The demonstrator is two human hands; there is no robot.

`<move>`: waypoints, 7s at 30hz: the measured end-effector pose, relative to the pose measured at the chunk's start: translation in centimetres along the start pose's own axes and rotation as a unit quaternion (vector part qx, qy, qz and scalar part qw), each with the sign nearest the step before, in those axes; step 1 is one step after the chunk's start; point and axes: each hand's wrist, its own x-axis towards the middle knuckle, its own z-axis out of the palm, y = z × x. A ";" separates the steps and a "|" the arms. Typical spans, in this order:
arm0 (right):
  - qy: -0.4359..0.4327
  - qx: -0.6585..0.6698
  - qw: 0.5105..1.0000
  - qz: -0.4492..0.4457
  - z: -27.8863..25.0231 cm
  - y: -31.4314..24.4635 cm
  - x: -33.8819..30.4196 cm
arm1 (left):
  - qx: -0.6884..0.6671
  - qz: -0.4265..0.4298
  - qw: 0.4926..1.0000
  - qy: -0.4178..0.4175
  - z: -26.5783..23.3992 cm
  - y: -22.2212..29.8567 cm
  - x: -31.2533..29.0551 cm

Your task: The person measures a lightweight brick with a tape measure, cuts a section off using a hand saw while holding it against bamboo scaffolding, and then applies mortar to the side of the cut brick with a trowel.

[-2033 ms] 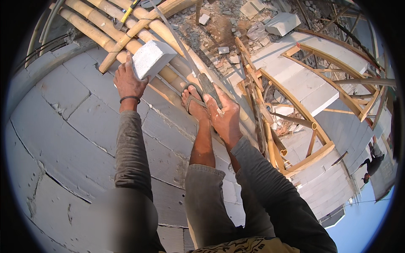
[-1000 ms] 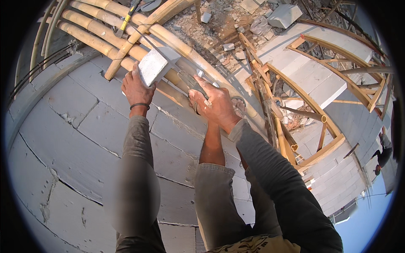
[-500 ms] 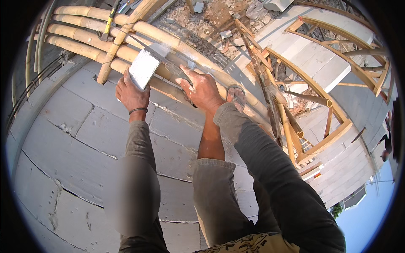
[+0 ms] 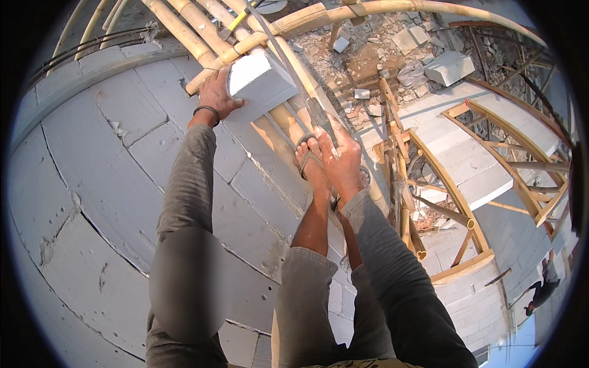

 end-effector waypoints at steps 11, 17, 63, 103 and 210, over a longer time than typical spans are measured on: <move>-0.025 -0.098 0.995 0.000 1.4 2.4 1.8 | 0.012 -0.027 1.000 -0.004 0.2 2.5 -2.2; 0.008 -0.170 0.977 0.127 -8.8 -0.2 -7.4 | 0.054 -0.028 0.998 0.003 1.7 4.0 -5.8; -0.073 -0.221 0.915 0.329 -42.0 -19.4 -27.7 | -0.224 -0.330 0.903 0.161 -24.4 18.0 -49.7; 0.679 0.188 0.653 0.278 -43.9 -17.3 -68.2 | -0.088 -0.080 0.993 0.003 -31.4 11.6 -42.7; -0.105 0.513 0.848 0.078 -30.4 -38.3 -34.8 | -0.385 0.109 0.900 0.176 -42.3 34.4 -63.3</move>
